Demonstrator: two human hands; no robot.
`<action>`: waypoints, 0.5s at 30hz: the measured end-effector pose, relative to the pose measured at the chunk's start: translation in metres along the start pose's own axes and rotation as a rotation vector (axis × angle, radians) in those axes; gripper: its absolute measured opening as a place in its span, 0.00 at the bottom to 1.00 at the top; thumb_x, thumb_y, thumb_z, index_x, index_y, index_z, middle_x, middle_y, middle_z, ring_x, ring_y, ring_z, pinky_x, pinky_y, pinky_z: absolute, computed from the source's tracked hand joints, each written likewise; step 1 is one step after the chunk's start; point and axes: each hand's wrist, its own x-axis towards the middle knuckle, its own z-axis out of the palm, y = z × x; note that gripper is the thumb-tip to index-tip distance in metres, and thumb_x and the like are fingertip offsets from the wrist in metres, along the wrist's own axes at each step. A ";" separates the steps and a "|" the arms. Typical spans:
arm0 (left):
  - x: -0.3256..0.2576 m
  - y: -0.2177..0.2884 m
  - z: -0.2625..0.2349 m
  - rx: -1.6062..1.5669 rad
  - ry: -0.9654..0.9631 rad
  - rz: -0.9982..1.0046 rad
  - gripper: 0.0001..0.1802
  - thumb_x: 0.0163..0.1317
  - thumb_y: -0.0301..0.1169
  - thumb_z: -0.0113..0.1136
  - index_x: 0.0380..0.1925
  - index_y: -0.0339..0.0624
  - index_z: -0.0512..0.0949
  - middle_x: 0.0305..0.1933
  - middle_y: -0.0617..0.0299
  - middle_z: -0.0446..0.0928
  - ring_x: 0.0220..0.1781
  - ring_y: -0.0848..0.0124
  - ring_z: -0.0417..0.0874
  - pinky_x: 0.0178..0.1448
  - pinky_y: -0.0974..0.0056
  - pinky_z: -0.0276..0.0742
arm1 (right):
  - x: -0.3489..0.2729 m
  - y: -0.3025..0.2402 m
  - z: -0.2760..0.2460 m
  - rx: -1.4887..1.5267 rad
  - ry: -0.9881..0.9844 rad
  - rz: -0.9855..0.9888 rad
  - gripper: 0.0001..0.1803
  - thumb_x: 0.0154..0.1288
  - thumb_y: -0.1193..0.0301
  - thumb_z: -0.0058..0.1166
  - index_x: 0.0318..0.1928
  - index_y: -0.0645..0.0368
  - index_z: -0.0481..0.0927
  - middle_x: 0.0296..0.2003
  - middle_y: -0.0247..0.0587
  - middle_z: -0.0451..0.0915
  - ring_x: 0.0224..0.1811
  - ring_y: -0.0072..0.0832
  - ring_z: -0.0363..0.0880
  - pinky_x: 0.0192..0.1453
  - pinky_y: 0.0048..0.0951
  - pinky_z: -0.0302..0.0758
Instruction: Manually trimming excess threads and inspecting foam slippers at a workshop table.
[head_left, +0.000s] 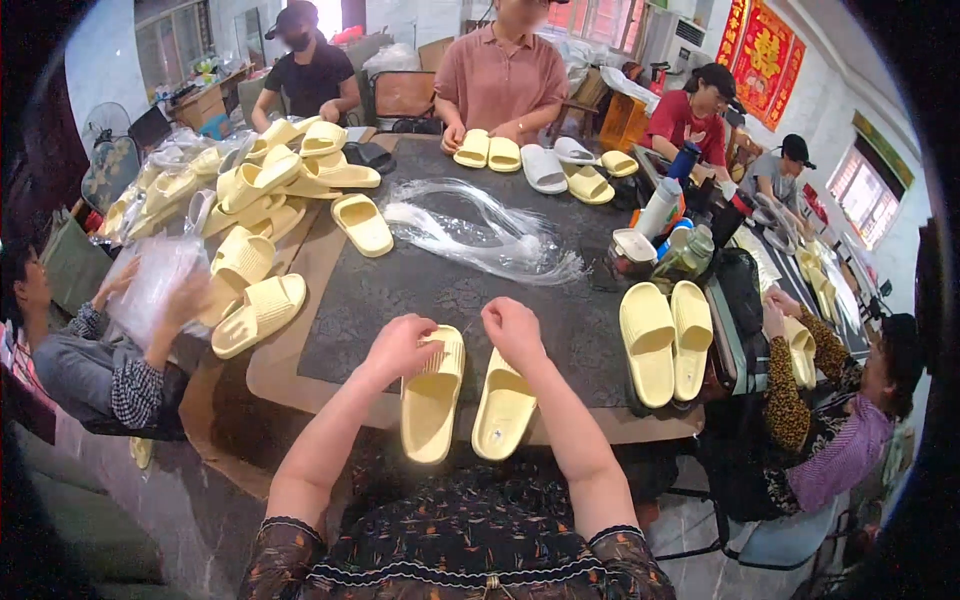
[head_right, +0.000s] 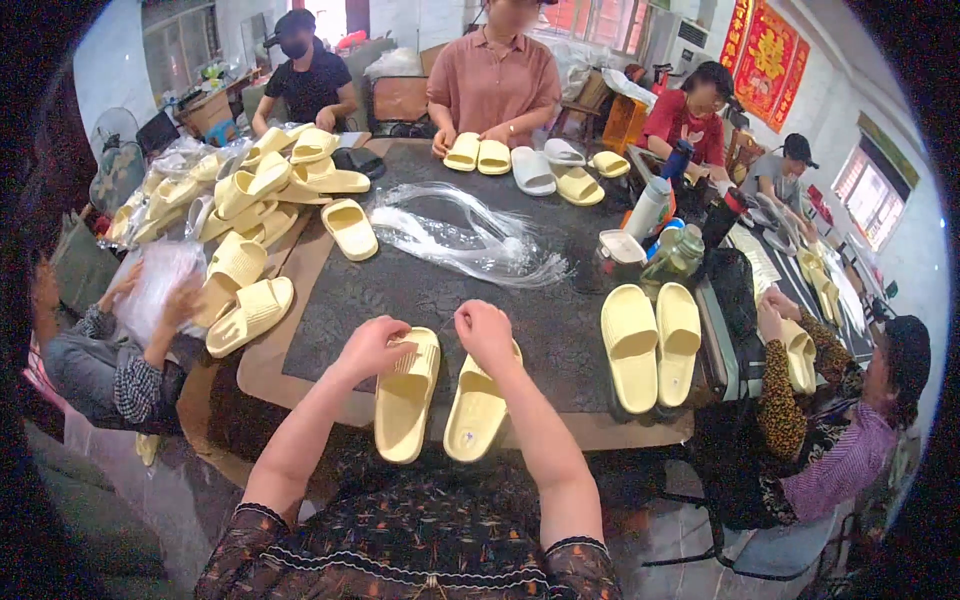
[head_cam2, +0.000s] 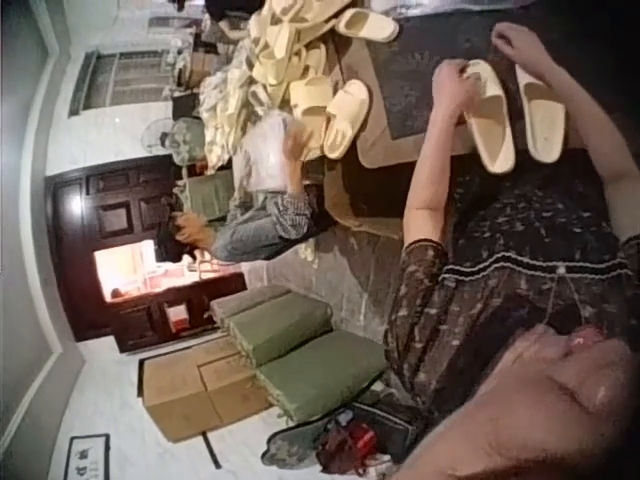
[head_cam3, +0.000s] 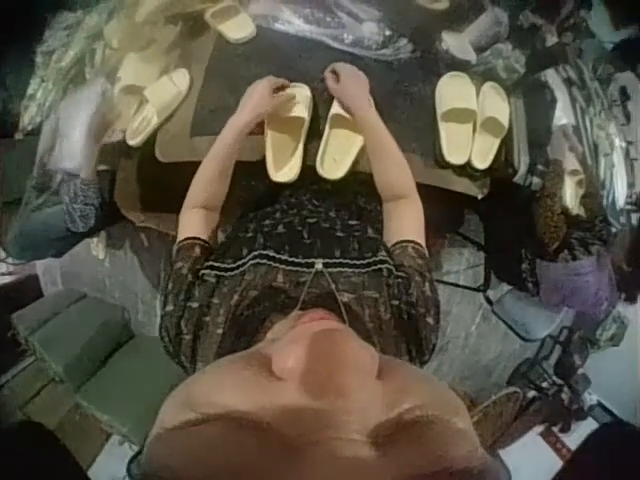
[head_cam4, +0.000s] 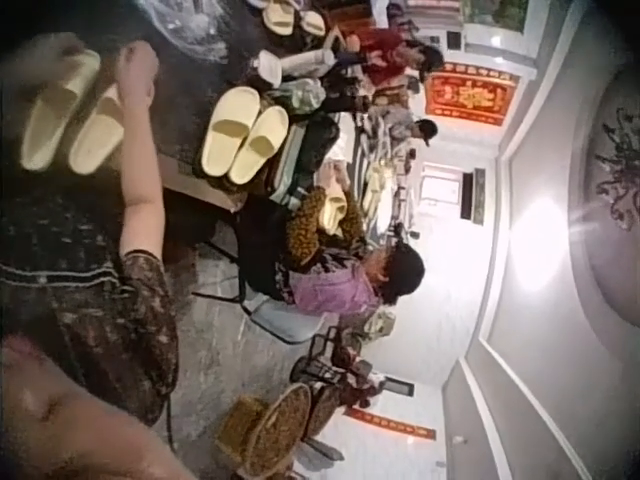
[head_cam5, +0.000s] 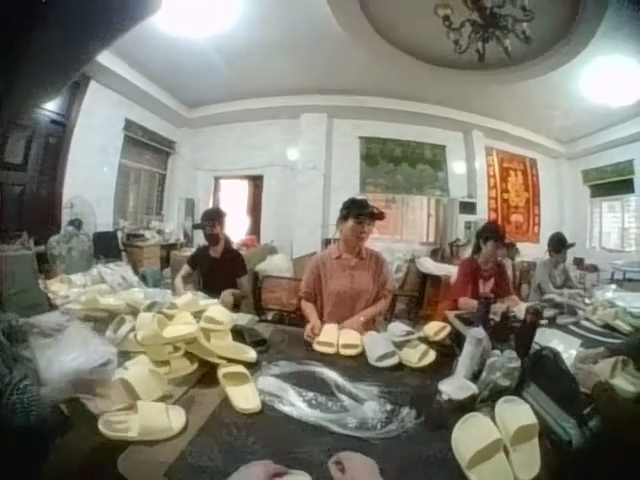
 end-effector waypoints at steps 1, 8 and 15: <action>0.009 -0.002 0.007 -0.008 -0.013 0.013 0.19 0.52 0.40 0.62 0.41 0.40 0.82 0.39 0.51 0.80 0.44 0.54 0.80 0.50 0.55 0.75 | 0.000 0.002 0.004 0.020 0.025 0.038 0.07 0.59 0.68 0.54 0.31 0.57 0.80 0.28 0.43 0.80 0.35 0.42 0.79 0.40 0.42 0.74; 0.049 -0.002 0.050 -0.132 -0.264 -0.042 0.16 0.54 0.37 0.59 0.41 0.44 0.82 0.37 0.48 0.82 0.40 0.56 0.83 0.46 0.56 0.76 | -0.008 0.007 0.011 0.143 0.246 -0.036 0.04 0.59 0.74 0.55 0.33 0.60 0.75 0.30 0.44 0.77 0.31 0.40 0.77 0.37 0.36 0.73; 0.061 -0.002 0.077 -0.329 -0.065 -0.111 0.14 0.62 0.38 0.55 0.35 0.37 0.78 0.32 0.50 0.81 0.36 0.53 0.82 0.40 0.56 0.75 | -0.012 0.009 0.015 0.192 0.178 0.050 0.10 0.61 0.70 0.58 0.42 0.61 0.77 0.33 0.39 0.79 0.32 0.27 0.78 0.39 0.28 0.75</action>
